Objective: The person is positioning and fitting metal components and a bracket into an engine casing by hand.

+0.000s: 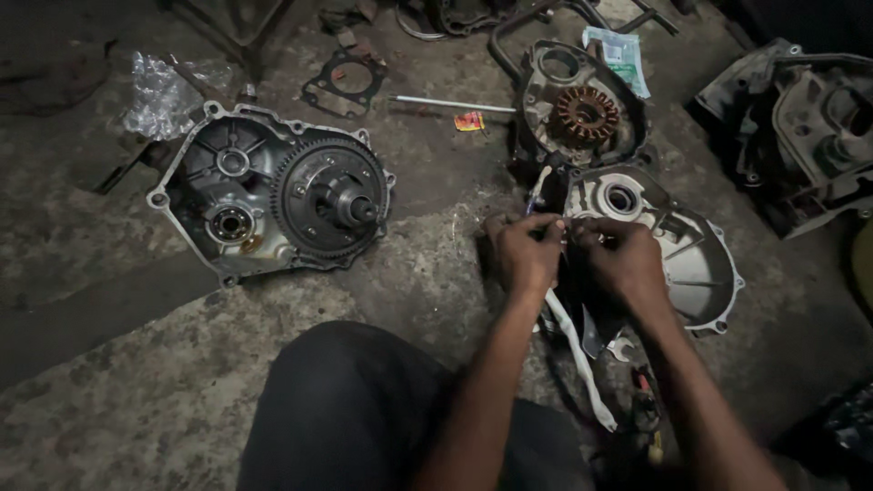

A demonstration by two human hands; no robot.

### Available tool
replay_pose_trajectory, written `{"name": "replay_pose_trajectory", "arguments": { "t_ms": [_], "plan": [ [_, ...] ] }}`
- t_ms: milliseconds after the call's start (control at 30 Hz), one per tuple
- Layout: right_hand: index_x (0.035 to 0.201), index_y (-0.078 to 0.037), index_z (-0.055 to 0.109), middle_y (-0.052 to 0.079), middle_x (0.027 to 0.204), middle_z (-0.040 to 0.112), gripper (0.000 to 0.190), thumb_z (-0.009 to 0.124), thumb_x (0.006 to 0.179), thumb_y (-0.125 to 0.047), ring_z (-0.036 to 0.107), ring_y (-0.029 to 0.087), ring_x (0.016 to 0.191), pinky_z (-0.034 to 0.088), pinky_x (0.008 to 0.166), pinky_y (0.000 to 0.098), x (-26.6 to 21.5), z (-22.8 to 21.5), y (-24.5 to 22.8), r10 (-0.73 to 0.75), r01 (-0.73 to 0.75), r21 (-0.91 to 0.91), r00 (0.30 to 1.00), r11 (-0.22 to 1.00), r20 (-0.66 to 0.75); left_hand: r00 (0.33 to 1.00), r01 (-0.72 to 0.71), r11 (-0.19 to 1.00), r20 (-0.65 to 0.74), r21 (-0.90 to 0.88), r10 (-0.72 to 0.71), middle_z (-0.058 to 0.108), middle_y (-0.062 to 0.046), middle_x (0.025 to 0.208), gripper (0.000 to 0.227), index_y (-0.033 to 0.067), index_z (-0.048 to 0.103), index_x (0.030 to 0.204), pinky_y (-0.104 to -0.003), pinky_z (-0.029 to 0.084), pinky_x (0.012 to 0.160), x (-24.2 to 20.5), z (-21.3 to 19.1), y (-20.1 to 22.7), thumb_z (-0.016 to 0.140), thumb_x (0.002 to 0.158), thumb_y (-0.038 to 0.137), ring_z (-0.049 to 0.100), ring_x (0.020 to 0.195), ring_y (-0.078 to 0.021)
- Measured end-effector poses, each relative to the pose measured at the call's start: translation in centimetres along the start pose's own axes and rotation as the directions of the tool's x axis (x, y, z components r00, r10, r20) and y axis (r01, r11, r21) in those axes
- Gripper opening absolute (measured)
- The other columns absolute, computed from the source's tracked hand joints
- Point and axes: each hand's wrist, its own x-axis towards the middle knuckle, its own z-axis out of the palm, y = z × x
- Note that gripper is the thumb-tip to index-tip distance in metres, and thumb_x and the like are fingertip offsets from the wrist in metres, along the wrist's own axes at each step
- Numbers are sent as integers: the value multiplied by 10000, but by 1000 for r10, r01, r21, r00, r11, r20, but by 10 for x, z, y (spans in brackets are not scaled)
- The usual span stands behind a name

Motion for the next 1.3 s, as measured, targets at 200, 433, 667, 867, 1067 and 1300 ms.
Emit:
{"name": "replay_pose_trajectory", "arguments": {
  "t_ms": [200, 433, 667, 867, 1067, 1300],
  "plan": [
    [1101, -29, 774, 185, 896, 780, 261, 697, 926, -205, 724, 204, 764, 554, 695, 372, 6, 6, 11, 30, -30, 49, 999, 998, 16, 999, 34, 999, -4, 41, -34, 483, -48, 1271, 160, 159, 790, 945, -419, 601, 649, -4, -2, 7, 797, 820, 259, 715, 889, -320],
    [1078, -21, 780, 161, 887, 775, 251, 694, 928, -203, 691, 186, 712, 547, 662, 367, 14, 4, 15, -2, -1, 55, 999, 998, 46, 934, -301, 933, -134, 197, 330, 547, -133, 1178, 145, 183, 830, 921, -377, 509, 939, 10, 10, -22, 843, 788, 240, 588, 1088, -322],
    [1111, -61, 789, 248, 825, 749, 284, 698, 956, -281, 665, 280, 623, 506, 625, 444, 17, -1, 7, 141, -143, 8, 983, 990, 120, 934, -297, 926, -130, 233, 332, 596, -129, 1189, 152, 214, 833, 933, -372, 509, 905, 10, 15, -32, 831, 793, 272, 620, 1049, -309],
    [1042, -60, 804, 143, 796, 746, 252, 732, 910, -262, 693, 170, 654, 528, 612, 336, 26, 9, 33, -168, 167, -42, 985, 985, -45, 919, -366, 894, -51, 258, 391, 768, -113, 848, 113, 204, 841, 951, -390, 514, 912, 21, 16, -42, 814, 864, 271, 683, 970, -295],
    [1070, -112, 850, 196, 708, 665, 254, 694, 907, -228, 531, 177, 534, 416, 555, 420, 23, -1, 26, 74, -87, 132, 992, 987, 98, 970, -212, 974, -104, 75, 219, 599, -89, 1137, 144, 173, 821, 937, -415, 573, 714, 17, 16, -42, 812, 806, 234, 683, 851, -296],
    [1002, -62, 812, 154, 741, 748, 254, 744, 861, -261, 697, 195, 632, 544, 622, 377, 23, -7, 4, 81, -82, 29, 996, 996, 39, 840, -449, 841, -178, 303, 512, 630, -158, 1055, 127, 167, 849, 903, -404, 532, 857, 26, 26, -53, 861, 790, 224, 610, 1037, -329]
  ]
}}
